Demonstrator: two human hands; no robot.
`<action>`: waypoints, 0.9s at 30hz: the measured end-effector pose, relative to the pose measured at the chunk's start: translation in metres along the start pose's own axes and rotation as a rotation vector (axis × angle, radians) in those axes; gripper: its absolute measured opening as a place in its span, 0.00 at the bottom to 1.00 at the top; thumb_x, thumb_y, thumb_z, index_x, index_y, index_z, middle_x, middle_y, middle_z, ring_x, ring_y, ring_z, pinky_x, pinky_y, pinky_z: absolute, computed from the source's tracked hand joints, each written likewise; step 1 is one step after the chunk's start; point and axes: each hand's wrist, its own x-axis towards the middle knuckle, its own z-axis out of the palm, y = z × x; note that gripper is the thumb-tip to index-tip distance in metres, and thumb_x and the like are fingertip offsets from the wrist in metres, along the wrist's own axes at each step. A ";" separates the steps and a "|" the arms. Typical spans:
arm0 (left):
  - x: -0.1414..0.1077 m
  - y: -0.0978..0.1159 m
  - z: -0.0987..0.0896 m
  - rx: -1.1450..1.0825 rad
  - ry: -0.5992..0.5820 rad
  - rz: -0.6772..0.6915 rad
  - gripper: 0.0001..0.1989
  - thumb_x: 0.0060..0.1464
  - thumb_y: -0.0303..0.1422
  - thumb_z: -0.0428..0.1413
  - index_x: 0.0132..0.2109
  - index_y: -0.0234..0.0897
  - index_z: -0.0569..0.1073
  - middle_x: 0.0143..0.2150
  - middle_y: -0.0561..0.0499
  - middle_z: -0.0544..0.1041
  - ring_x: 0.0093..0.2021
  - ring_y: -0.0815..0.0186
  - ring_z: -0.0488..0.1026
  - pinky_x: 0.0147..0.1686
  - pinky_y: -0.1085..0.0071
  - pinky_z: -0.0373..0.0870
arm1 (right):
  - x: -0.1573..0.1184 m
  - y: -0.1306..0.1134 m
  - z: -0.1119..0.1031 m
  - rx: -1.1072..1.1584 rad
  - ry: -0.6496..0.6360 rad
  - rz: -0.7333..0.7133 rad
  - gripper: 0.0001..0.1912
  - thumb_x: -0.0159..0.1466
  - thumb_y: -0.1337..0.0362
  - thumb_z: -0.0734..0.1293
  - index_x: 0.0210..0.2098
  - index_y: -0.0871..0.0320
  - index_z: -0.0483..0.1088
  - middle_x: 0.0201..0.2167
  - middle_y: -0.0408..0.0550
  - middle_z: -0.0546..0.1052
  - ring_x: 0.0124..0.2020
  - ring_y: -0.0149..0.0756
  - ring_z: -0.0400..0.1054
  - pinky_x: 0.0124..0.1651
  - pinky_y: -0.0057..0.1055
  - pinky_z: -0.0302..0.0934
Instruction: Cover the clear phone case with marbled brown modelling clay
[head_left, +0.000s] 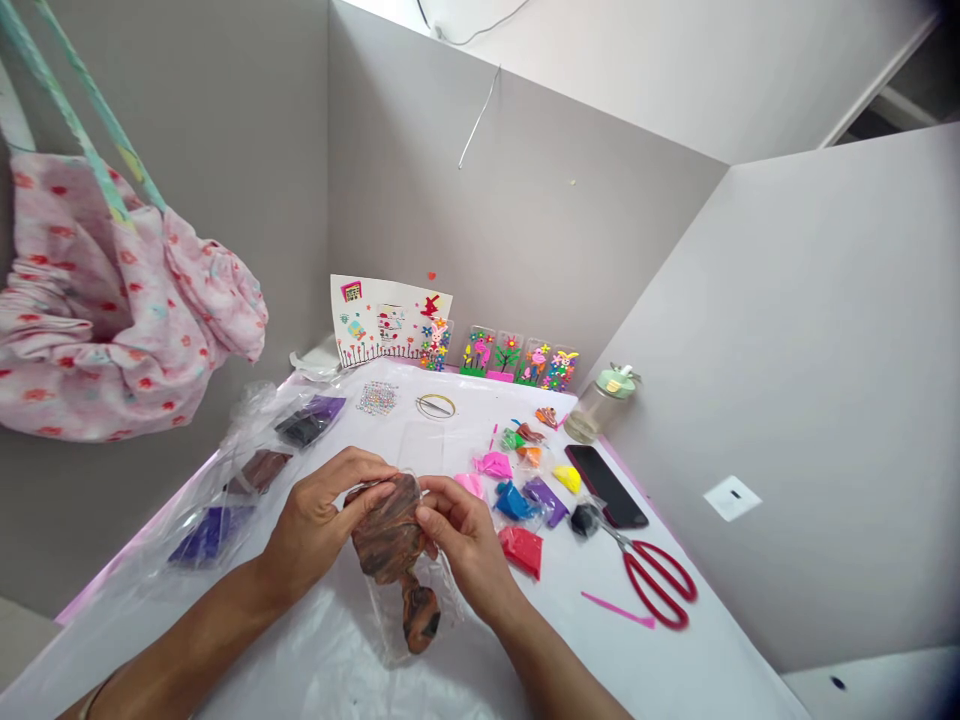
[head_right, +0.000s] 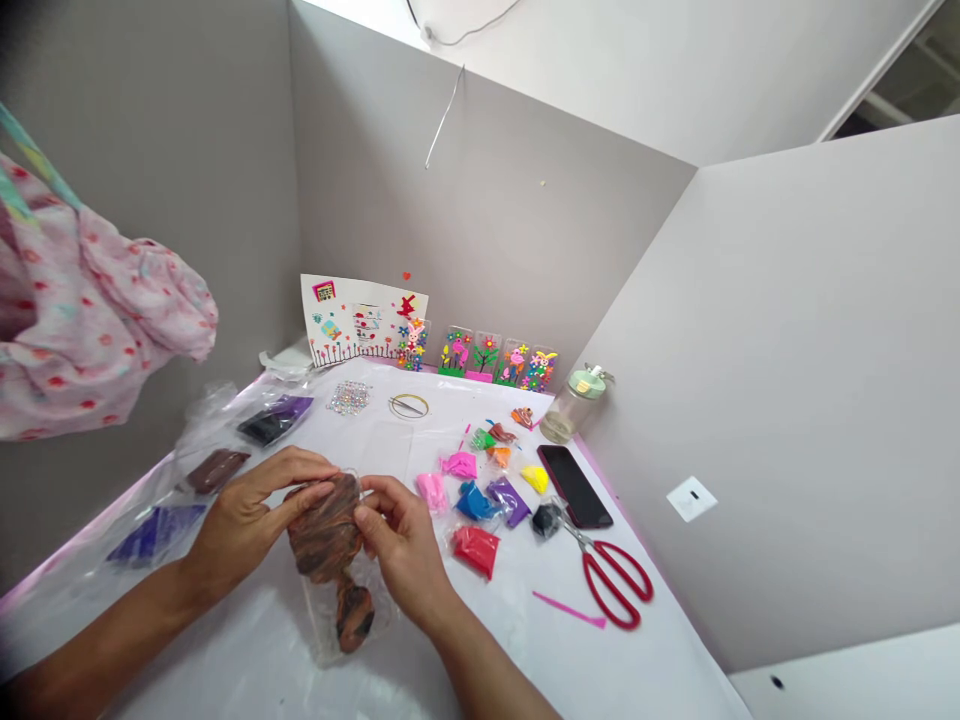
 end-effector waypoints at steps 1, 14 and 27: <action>0.000 0.000 0.000 0.010 0.003 0.026 0.06 0.58 0.28 0.57 0.40 0.40 0.78 0.38 0.49 0.78 0.41 0.64 0.75 0.42 0.69 0.71 | 0.000 0.000 0.000 0.002 -0.001 -0.001 0.18 0.62 0.54 0.68 0.46 0.60 0.70 0.24 0.40 0.66 0.23 0.27 0.58 0.26 0.26 0.51; -0.002 0.002 0.001 -0.031 0.015 -0.102 0.08 0.58 0.31 0.56 0.44 0.42 0.77 0.42 0.49 0.77 0.42 0.64 0.75 0.40 0.70 0.72 | 0.000 0.002 0.000 0.026 -0.013 0.007 0.17 0.63 0.55 0.68 0.46 0.59 0.71 0.25 0.41 0.68 0.24 0.27 0.60 0.26 0.26 0.51; 0.008 0.004 -0.014 -0.393 -0.207 -0.522 0.17 0.55 0.40 0.59 0.50 0.42 0.73 0.39 0.51 0.73 0.34 0.66 0.71 0.25 0.76 0.68 | -0.004 -0.004 0.001 -0.093 -0.021 -0.014 0.16 0.64 0.56 0.66 0.48 0.57 0.70 0.26 0.41 0.69 0.26 0.29 0.62 0.30 0.27 0.55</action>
